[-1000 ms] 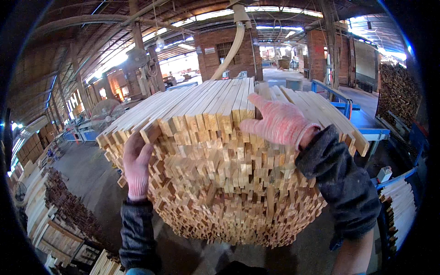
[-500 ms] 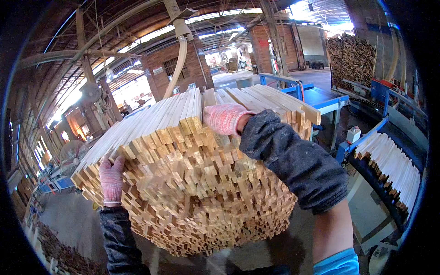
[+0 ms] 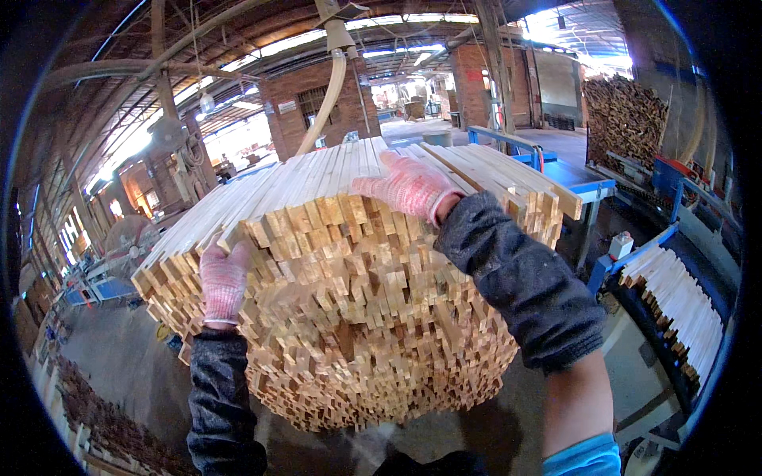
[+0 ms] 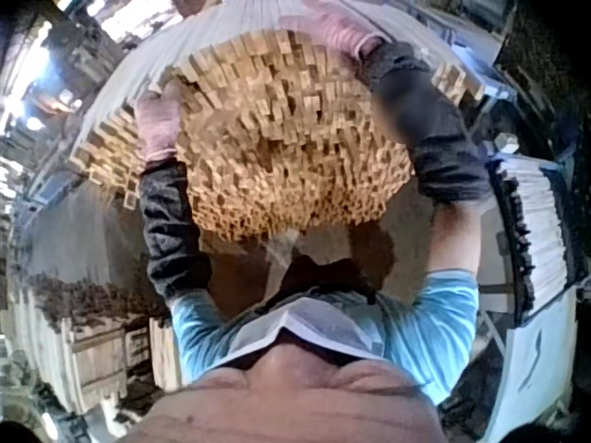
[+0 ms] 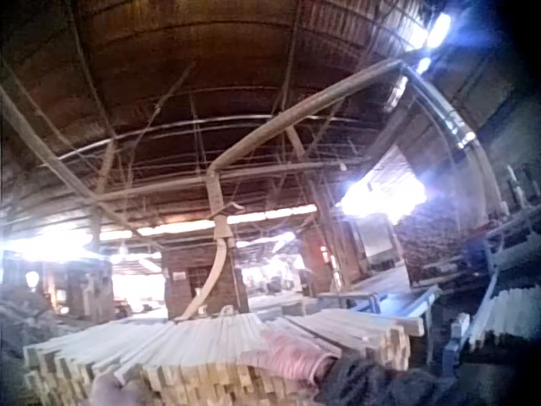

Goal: The person repeatedly picks up bundles of wooden planks from a metal table and stacks them onto a growing pile. They also use a metal bar to adjust and align the stacked planks. The task involves continuous handling and stacking of the wood pieces.

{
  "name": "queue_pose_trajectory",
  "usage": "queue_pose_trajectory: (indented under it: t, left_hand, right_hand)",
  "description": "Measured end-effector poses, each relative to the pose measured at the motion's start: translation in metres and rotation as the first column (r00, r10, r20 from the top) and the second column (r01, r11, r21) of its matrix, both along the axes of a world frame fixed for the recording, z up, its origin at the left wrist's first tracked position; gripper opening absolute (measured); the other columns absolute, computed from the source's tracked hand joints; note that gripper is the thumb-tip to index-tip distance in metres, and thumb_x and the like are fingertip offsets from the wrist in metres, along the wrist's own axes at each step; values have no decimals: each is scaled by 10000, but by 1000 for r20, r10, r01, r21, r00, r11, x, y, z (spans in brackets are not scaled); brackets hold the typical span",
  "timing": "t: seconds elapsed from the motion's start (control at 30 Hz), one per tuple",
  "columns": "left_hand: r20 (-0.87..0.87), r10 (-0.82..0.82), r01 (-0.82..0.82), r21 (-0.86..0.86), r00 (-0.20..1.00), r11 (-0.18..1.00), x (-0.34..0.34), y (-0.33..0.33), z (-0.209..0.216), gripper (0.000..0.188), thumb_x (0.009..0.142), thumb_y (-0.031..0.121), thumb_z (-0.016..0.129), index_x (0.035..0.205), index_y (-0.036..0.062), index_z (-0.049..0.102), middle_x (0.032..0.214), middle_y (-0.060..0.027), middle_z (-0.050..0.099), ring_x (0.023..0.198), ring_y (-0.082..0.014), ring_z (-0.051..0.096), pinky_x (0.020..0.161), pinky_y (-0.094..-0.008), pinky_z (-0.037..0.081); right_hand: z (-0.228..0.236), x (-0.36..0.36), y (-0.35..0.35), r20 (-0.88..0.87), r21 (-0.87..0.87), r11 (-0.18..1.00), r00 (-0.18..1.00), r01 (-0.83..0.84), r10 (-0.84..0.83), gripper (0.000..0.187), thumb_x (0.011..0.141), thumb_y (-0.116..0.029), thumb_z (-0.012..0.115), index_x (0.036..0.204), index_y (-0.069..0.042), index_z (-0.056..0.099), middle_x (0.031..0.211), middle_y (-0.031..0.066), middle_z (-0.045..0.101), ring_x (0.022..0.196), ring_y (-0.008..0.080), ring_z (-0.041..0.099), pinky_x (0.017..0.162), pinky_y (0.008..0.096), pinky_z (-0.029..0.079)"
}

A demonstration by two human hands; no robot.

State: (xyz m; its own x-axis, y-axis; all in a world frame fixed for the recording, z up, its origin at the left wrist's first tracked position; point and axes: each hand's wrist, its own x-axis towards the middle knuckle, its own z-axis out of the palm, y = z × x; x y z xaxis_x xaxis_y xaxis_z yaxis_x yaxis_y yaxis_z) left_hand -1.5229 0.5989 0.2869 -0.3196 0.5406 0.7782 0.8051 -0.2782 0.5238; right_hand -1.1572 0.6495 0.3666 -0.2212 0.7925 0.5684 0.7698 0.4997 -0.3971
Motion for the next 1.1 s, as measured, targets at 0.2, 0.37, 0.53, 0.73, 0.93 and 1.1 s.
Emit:
queue_pose_trajectory:
  t: [0.2,0.37,0.53,0.73,0.93,1.1]
  left_hand:
    - [143,-255,248,69,956,966,7,-25,13,549,915,96,680,1428,-86,614,780,-3,697,652,-73,623,605,-243,519]
    - [247,-351,350,48,903,936,20,-144,9,403,982,236,654,1258,-56,691,949,-76,751,768,-130,703,697,-279,582]
    - [272,-690,683,136,670,717,-45,-160,-26,626,1083,568,554,1417,40,582,1445,-150,611,1294,-245,615,1029,-414,558]
    - [778,-628,720,433,6,542,-13,-76,18,645,1054,477,658,1526,53,542,1449,-145,629,1189,-254,686,958,-374,598]
    - [703,-698,917,176,137,358,-37,-24,18,500,996,397,708,1340,37,663,1174,-132,756,974,-224,755,855,-348,634]
    - [728,-666,846,242,165,475,-31,-52,-14,406,973,276,685,1264,-6,675,1054,-120,754,857,-228,747,777,-372,647]
  right_hand:
    - [-10,2,-16,-160,47,999,987,20,-12,750,953,-606,668,1405,-7,659,1405,256,666,1338,388,615,1139,452,466]
    - [-38,22,-111,-406,102,970,881,-221,243,671,1060,-492,622,1458,47,596,1451,242,643,1387,289,588,1167,374,433]
    - [-45,43,-153,-650,43,938,703,-344,288,626,1112,-460,565,1480,45,587,1402,110,666,1260,159,600,1122,325,457]
    - [-37,36,-74,-748,-169,723,565,-670,349,522,1121,-417,557,1426,0,628,1281,35,705,1135,146,648,1047,347,513]
    - [-32,52,-36,-437,-150,676,662,-721,609,503,1032,-334,707,1406,-6,627,1306,73,717,1151,202,689,1012,360,544]
    - [-46,19,-80,-908,-281,534,401,-797,121,648,972,-258,775,1508,2,520,1359,137,685,1183,219,679,1022,366,551]
